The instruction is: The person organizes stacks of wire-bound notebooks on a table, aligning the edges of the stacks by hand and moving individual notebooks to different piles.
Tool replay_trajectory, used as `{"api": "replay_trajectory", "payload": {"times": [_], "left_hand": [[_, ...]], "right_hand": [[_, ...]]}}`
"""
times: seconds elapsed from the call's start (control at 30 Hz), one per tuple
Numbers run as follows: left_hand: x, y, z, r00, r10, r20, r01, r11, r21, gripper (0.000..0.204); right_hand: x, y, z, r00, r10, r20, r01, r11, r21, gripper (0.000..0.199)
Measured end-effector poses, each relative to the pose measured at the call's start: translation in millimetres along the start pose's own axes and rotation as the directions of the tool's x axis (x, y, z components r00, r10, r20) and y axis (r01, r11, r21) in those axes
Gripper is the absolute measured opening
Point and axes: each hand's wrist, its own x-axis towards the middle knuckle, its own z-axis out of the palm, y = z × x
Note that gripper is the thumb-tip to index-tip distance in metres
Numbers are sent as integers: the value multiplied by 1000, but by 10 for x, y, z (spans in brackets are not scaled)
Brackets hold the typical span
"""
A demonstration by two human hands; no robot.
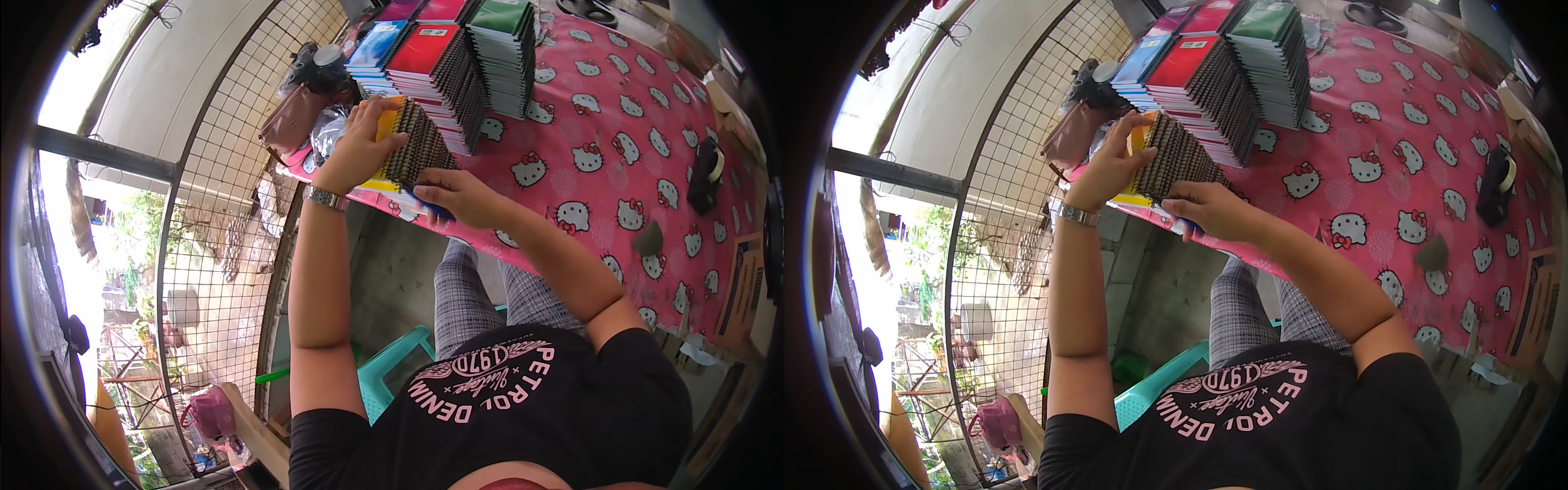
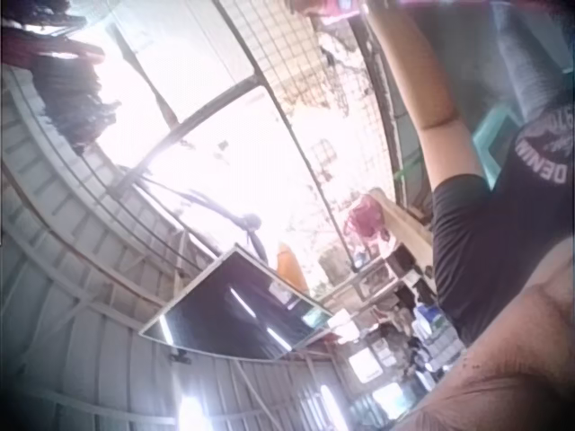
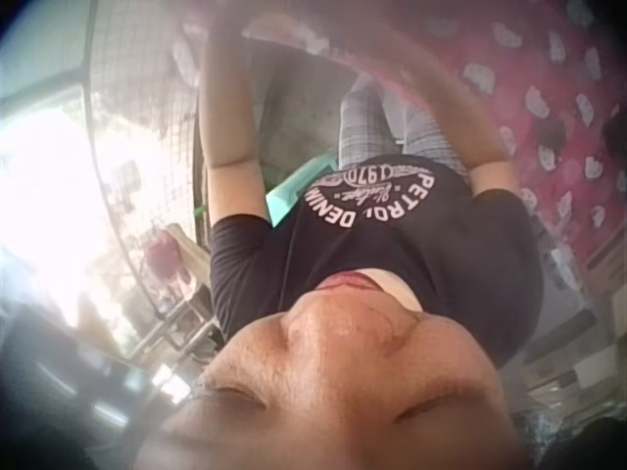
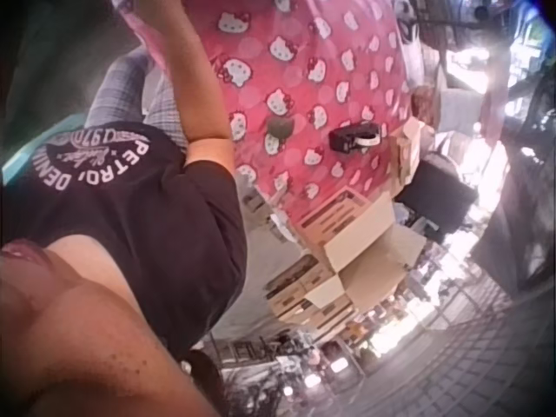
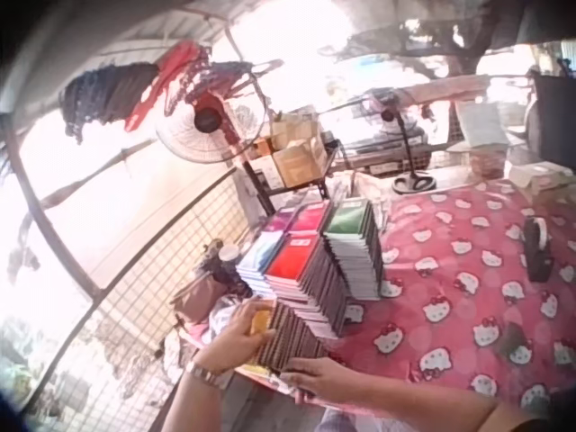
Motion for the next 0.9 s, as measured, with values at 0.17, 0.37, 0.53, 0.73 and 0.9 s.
{"api": "replay_trajectory", "payload": {"times": [0.17,0.37,0.53,0.73,0.9], "left_hand": [[-7,109,19,999,-33,4,31,987,156,64],[-24,120,-4,998,-59,10,57,989,134,70],[-3,138,-9,999,-41,29,38,993,107,71],[-10,143,-24,999,-1,33,-3,994,110,70],[-19,188,-1,999,-50,18,47,986,162,74]], "right_hand": [[-68,-29,-31,908,-359,-214,239,865,-441,32],[-58,-58,-63,775,-614,-150,373,637,-675,40],[-38,-52,-50,753,-647,-117,411,602,-684,36],[2,-79,-156,977,189,97,-205,956,211,39],[-82,-14,-87,817,-556,-150,304,637,-708,35]]}}
